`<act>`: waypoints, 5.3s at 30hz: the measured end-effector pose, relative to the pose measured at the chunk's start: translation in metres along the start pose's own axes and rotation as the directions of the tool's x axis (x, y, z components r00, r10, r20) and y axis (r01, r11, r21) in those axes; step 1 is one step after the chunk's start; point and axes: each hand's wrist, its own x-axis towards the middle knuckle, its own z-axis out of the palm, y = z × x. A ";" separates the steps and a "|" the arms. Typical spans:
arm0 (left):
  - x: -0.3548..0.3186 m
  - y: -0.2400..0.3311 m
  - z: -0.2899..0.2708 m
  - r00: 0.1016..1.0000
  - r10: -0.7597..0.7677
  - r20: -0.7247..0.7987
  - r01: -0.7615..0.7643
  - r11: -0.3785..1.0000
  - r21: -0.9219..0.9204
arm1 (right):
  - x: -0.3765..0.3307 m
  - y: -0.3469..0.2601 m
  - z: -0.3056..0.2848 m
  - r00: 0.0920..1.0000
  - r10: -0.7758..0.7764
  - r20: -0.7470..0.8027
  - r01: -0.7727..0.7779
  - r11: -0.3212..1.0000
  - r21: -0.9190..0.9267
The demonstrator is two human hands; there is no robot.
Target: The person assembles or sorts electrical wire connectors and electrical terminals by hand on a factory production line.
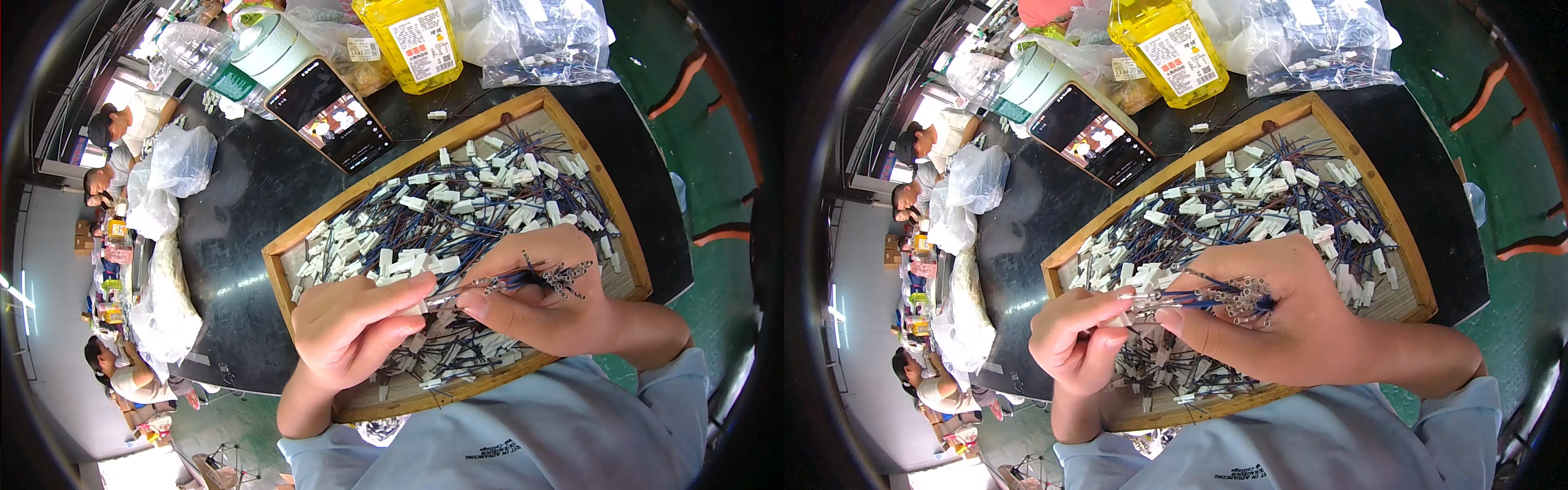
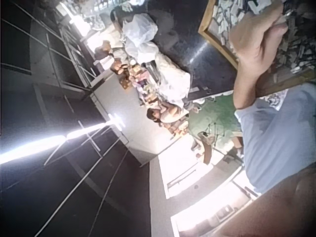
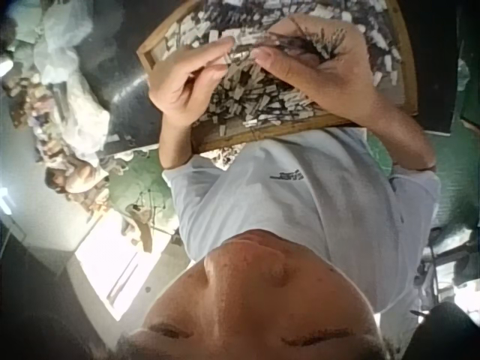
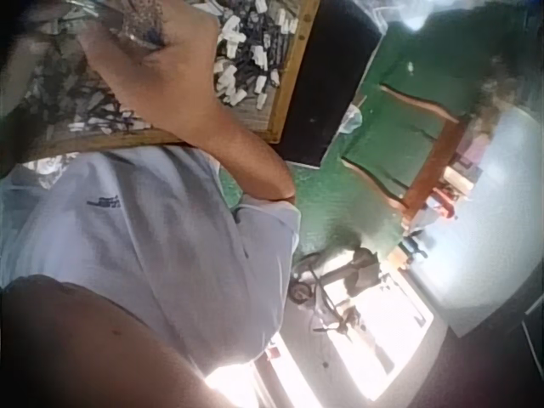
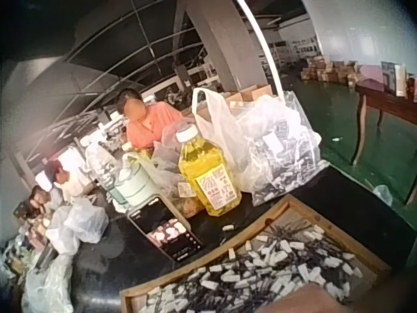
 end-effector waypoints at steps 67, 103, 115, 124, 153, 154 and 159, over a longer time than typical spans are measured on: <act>-0.005 -0.016 -0.017 0.971 0.148 -0.187 -0.096 0.960 0.265 | 0.003 0.001 -0.004 0.988 -0.019 -0.153 0.012 0.999 -0.051; -0.006 -0.018 -0.017 0.922 0.320 -0.216 -0.254 0.924 0.284 | 0.004 -0.001 -0.004 0.986 -0.011 -0.166 0.010 1.000 -0.005; -0.002 -0.018 -0.015 0.934 0.264 -0.243 -0.191 0.939 0.286 | 0.003 0.019 0.000 0.972 -0.134 -0.191 0.148 0.987 0.058; 0.006 -0.005 -0.006 0.990 0.136 0.047 -0.144 0.920 0.364 | 0.009 -0.006 -0.003 0.980 -0.198 -0.037 0.175 0.930 -0.323; -0.007 -0.014 0.003 0.963 -0.129 -0.237 0.031 0.925 -0.379 | -0.001 0.005 0.002 0.989 -0.141 -0.051 0.137 0.988 -0.075; -0.007 -0.012 0.004 0.965 -0.158 -0.209 0.054 0.900 -0.432 | -0.001 0.005 0.003 0.989 -0.141 -0.050 0.137 0.988 -0.075; -0.003 -0.009 0.002 0.985 -0.135 -0.106 0.064 0.862 -0.503 | -0.002 0.000 0.005 0.996 0.011 -0.087 -0.012 1.000 -0.019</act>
